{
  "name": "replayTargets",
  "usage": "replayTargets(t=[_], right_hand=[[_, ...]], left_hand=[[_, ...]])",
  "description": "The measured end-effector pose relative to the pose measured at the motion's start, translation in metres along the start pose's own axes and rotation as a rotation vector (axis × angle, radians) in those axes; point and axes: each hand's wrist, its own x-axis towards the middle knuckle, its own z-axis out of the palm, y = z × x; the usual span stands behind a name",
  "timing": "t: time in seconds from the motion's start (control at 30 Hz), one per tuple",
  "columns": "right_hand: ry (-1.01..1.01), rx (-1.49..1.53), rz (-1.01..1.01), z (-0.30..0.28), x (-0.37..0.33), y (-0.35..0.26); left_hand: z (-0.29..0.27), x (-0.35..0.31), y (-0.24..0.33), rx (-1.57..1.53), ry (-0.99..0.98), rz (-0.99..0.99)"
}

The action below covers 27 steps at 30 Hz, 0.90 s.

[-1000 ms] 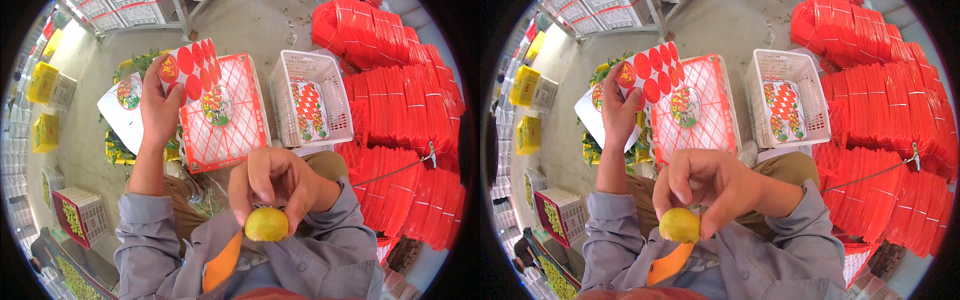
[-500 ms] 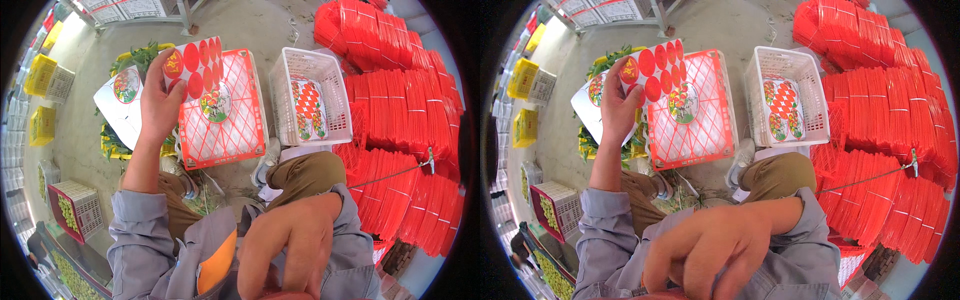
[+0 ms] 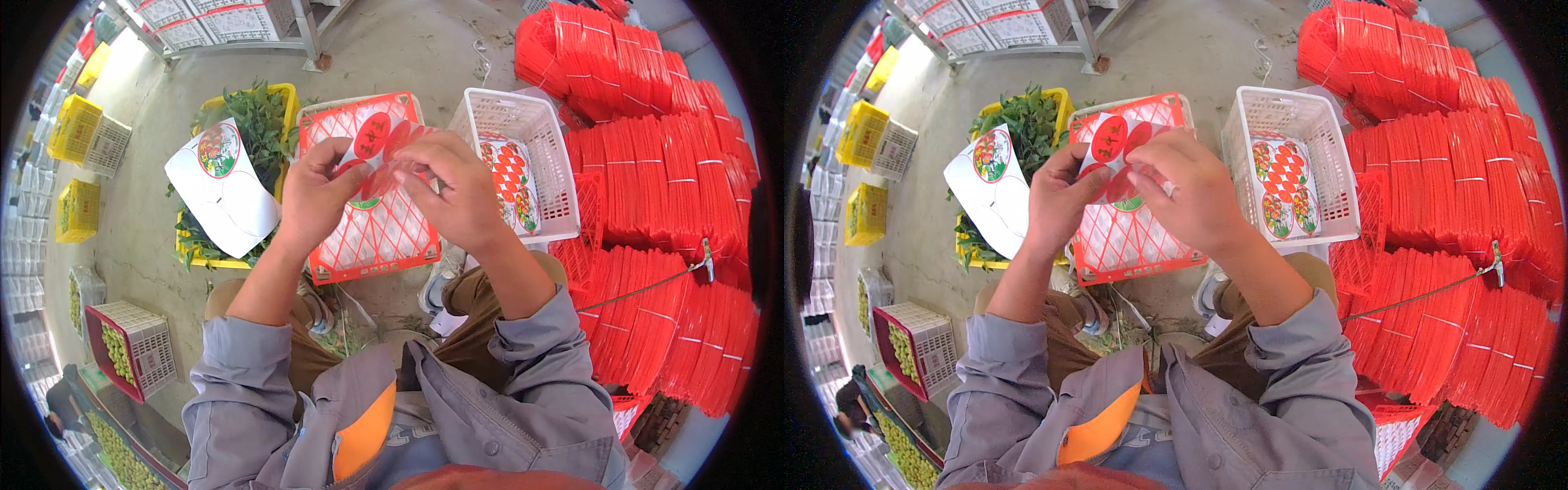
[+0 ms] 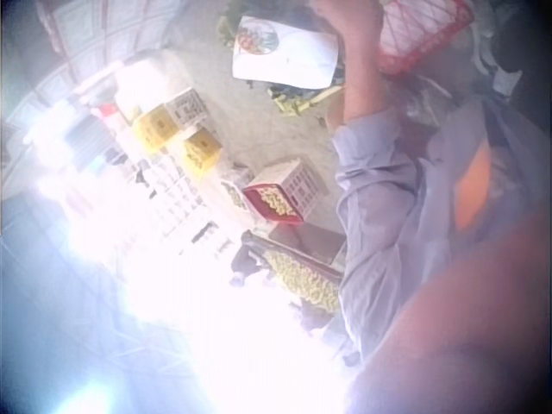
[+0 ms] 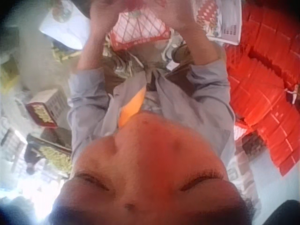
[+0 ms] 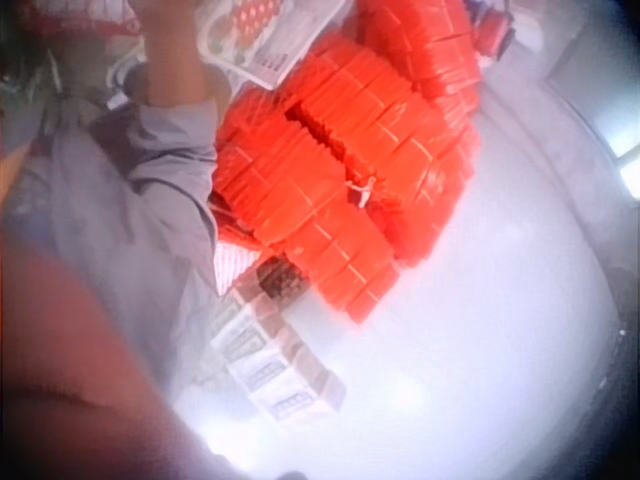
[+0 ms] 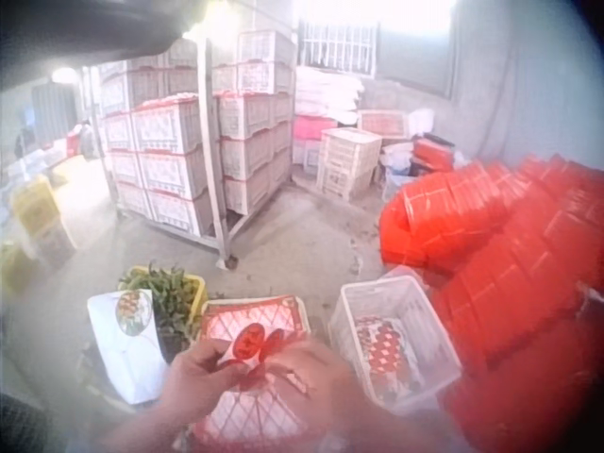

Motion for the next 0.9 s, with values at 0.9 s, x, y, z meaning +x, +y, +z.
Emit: replayTargets(t=[0.9], right_hand=[[0.156,-0.344,-0.371,0.035,0.002,0.011]], left_hand=[[0.011,-0.022,0.008,0.421,0.057,0.296]])
